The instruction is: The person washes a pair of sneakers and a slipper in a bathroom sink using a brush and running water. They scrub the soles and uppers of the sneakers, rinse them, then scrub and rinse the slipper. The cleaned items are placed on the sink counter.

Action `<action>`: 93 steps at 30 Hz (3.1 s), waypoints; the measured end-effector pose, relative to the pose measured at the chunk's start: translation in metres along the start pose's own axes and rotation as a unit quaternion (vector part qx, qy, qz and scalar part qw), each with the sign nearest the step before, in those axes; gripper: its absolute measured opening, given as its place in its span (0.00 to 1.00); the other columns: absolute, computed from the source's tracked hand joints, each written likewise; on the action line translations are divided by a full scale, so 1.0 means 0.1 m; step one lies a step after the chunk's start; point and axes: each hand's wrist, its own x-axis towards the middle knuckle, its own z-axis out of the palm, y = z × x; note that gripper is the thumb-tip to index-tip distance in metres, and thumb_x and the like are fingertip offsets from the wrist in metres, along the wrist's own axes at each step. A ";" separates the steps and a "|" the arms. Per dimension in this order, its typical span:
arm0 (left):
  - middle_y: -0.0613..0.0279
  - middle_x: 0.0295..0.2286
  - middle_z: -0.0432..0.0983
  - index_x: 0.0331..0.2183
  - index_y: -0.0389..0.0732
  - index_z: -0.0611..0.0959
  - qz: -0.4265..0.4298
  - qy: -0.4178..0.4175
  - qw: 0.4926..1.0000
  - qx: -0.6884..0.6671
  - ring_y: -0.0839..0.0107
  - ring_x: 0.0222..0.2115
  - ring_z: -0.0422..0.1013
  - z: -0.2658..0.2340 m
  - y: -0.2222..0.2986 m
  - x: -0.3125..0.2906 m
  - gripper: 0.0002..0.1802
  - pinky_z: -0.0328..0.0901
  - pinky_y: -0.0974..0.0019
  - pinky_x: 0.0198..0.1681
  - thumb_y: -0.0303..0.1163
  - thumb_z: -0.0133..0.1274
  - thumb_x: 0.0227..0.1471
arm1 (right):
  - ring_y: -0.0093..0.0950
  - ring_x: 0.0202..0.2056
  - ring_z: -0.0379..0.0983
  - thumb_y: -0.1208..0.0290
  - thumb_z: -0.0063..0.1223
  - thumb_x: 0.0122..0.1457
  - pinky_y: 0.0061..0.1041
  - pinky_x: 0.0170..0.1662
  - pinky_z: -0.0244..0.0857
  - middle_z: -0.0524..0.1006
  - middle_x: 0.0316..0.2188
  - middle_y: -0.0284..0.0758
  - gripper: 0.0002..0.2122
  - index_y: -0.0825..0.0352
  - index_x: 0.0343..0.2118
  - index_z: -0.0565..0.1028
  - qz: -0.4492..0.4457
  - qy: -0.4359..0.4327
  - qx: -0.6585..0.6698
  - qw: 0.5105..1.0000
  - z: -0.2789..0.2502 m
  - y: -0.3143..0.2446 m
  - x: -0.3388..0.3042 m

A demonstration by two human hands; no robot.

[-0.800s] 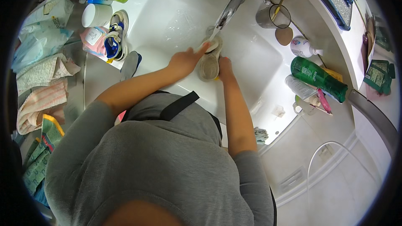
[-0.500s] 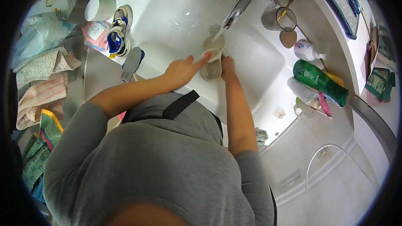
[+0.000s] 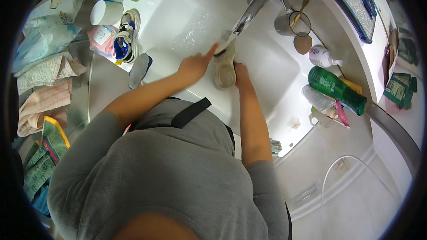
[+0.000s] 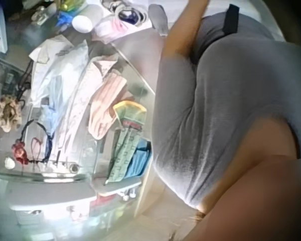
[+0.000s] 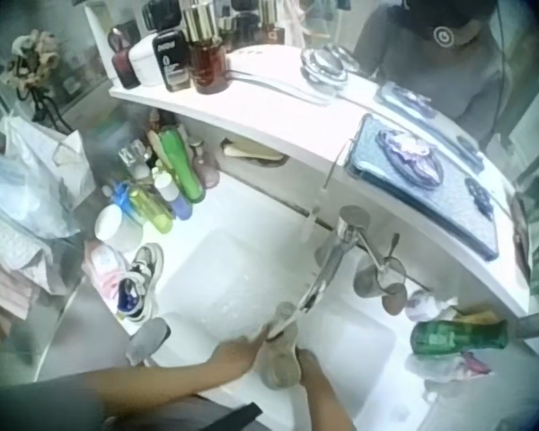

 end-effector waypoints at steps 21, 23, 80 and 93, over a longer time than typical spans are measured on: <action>0.57 0.29 0.80 0.45 0.39 0.74 -0.161 -0.019 0.869 -0.468 0.68 0.26 0.72 0.23 -0.25 0.42 0.33 0.67 0.61 0.34 0.61 0.55 0.54 | 0.28 0.45 0.72 0.67 0.59 0.59 0.30 0.48 0.67 0.77 0.41 0.33 0.12 0.63 0.44 0.75 -0.069 0.070 0.009 0.995 0.13 -0.03 -1.26; 0.55 0.30 0.79 0.47 0.40 0.74 -0.125 0.013 0.903 -0.412 0.64 0.26 0.73 0.30 -0.29 0.43 0.29 0.67 0.59 0.34 0.57 0.50 0.59 | 0.33 0.49 0.71 0.70 0.63 0.52 0.33 0.50 0.66 0.76 0.47 0.36 0.19 0.62 0.48 0.73 -0.276 0.243 -0.366 0.855 0.02 -0.35 -1.24; 0.53 0.23 0.73 0.65 0.57 0.65 0.068 0.130 0.981 -0.123 0.60 0.21 0.69 -0.27 -0.58 0.00 0.33 0.66 0.59 0.29 0.35 0.54 0.60 | 0.38 0.50 0.66 0.77 0.61 0.49 0.41 0.49 0.62 0.70 0.47 0.38 0.26 0.55 0.55 0.74 -0.455 0.236 -0.512 0.689 0.28 0.24 -1.11; 0.57 0.32 0.71 0.62 0.58 0.69 0.284 0.082 0.955 -0.035 0.56 0.23 0.73 -0.22 -0.09 -0.37 0.31 0.69 0.54 0.25 0.33 0.53 0.57 | 0.45 0.58 0.59 0.61 0.76 0.37 0.42 0.60 0.57 0.67 0.54 0.43 0.42 0.62 0.57 0.65 -0.330 0.265 -0.360 0.831 0.19 0.15 -0.62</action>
